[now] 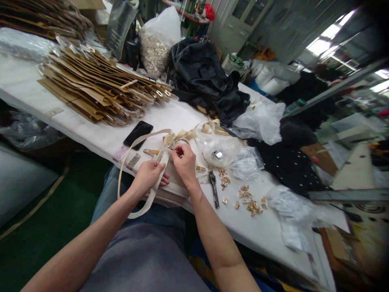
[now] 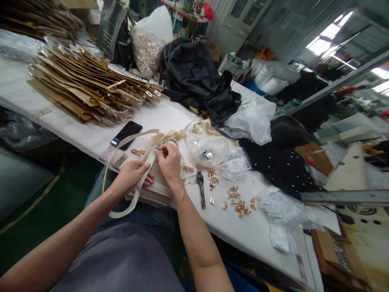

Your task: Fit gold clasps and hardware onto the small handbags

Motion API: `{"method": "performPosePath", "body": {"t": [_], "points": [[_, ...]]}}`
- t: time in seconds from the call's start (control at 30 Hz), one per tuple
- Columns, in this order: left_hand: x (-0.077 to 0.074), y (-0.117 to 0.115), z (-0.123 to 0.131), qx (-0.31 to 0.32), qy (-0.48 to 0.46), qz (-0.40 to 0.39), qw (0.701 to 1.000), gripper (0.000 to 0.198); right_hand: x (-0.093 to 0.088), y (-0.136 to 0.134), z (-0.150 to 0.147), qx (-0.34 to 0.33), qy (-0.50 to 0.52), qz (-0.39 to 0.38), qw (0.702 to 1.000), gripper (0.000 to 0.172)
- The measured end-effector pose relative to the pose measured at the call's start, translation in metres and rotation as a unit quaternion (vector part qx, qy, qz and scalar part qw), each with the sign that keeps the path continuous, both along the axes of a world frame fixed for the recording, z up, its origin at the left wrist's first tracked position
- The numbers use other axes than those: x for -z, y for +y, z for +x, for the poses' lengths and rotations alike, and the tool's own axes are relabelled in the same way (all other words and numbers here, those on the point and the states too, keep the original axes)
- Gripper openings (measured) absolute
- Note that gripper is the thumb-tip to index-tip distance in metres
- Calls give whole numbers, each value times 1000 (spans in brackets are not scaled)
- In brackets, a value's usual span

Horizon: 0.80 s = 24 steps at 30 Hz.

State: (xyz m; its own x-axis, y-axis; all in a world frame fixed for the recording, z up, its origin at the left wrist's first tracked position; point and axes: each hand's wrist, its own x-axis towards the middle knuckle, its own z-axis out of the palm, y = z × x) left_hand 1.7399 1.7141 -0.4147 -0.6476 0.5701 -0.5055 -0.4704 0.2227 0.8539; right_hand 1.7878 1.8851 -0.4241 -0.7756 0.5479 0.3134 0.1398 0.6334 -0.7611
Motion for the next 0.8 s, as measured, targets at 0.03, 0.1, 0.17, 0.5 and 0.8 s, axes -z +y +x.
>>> {"method": "performPosePath", "body": {"t": [0.03, 0.1, 0.17, 0.5, 0.8], "points": [[-1, 0, 0, 2, -2, 1, 1000, 29, -1, 1, 3, -46, 2, 8, 999, 9], [-1, -1, -1, 8, -2, 1, 1000, 28, 0, 3, 7, -129, -4, 22, 991, 12], [1, -2, -1, 17, 9, 0, 1000, 29, 2, 7, 7, -161, -11, 40, 986, 17], [10, -10, -3, 64, 54, -23, 996, 34, 1, 17, -1, -197, -53, 133, 970, 18], [-16, -10, 9, 100, 178, -13, 979, 37, -4, 0, -12, -163, -123, 192, 960, 22]]}}
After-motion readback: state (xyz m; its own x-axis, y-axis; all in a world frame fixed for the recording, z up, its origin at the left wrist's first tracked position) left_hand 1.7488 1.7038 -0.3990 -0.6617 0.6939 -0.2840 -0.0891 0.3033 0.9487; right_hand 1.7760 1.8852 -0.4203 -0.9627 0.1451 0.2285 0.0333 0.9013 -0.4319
